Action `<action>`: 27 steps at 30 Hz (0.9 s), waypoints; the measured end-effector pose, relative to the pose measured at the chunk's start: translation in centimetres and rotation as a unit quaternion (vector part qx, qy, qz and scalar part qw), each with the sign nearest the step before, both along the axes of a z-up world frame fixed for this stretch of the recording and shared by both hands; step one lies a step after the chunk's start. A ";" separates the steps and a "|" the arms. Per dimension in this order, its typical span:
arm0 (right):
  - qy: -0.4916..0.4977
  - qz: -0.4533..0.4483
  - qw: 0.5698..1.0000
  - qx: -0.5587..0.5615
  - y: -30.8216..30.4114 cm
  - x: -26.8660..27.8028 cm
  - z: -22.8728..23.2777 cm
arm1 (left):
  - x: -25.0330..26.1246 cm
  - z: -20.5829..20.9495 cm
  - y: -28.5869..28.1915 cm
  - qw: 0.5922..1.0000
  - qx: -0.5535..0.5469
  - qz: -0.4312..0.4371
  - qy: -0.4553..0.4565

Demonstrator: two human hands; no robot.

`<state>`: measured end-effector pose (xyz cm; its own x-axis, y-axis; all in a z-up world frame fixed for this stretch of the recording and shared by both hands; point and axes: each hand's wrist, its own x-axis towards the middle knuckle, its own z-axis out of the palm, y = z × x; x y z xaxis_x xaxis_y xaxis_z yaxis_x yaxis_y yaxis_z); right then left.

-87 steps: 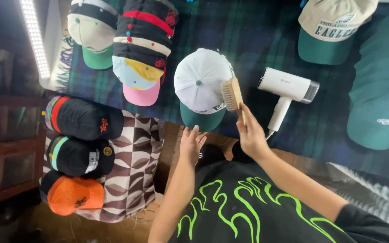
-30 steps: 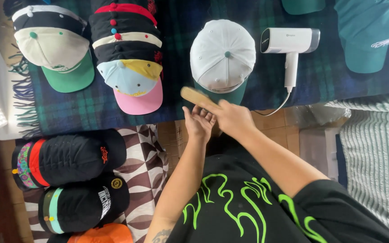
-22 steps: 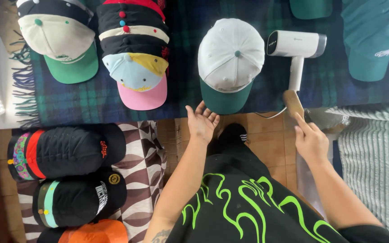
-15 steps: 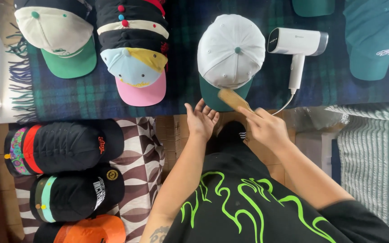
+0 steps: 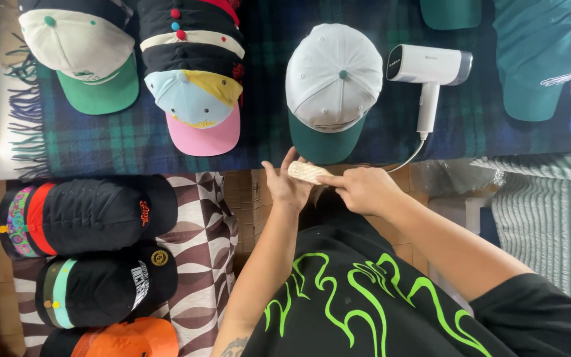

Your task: Cleaning and reshaping a baseball cap using a hair dryer and a brush on a workspace.

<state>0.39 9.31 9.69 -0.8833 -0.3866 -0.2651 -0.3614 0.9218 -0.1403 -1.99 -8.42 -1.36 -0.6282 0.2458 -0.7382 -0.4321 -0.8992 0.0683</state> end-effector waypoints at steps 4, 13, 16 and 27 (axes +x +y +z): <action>0.163 -0.022 0.986 0.000 1.5 0.6 -1.2 | -0.1 0.5 -0.3 1.000 0.030 0.003 0.008; 0.124 -0.001 0.991 -0.058 4.2 2.6 -4.4 | 0.6 -2.4 -0.1 1.000 0.009 0.013 0.001; 0.150 0.023 0.987 -0.061 4.4 2.4 -3.9 | 0.4 -1.5 -0.2 1.000 -0.001 0.007 0.005; 0.203 -0.035 0.971 -0.122 5.7 1.5 -2.6 | 2.0 -1.5 -0.9 1.000 -0.016 -0.001 0.003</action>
<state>1.87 14.97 7.10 -0.9226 -0.3286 0.2020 -0.3693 0.9037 -0.2167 0.03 -9.28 -2.81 -0.6316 0.2238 -0.7423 -0.4333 -0.8958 0.0986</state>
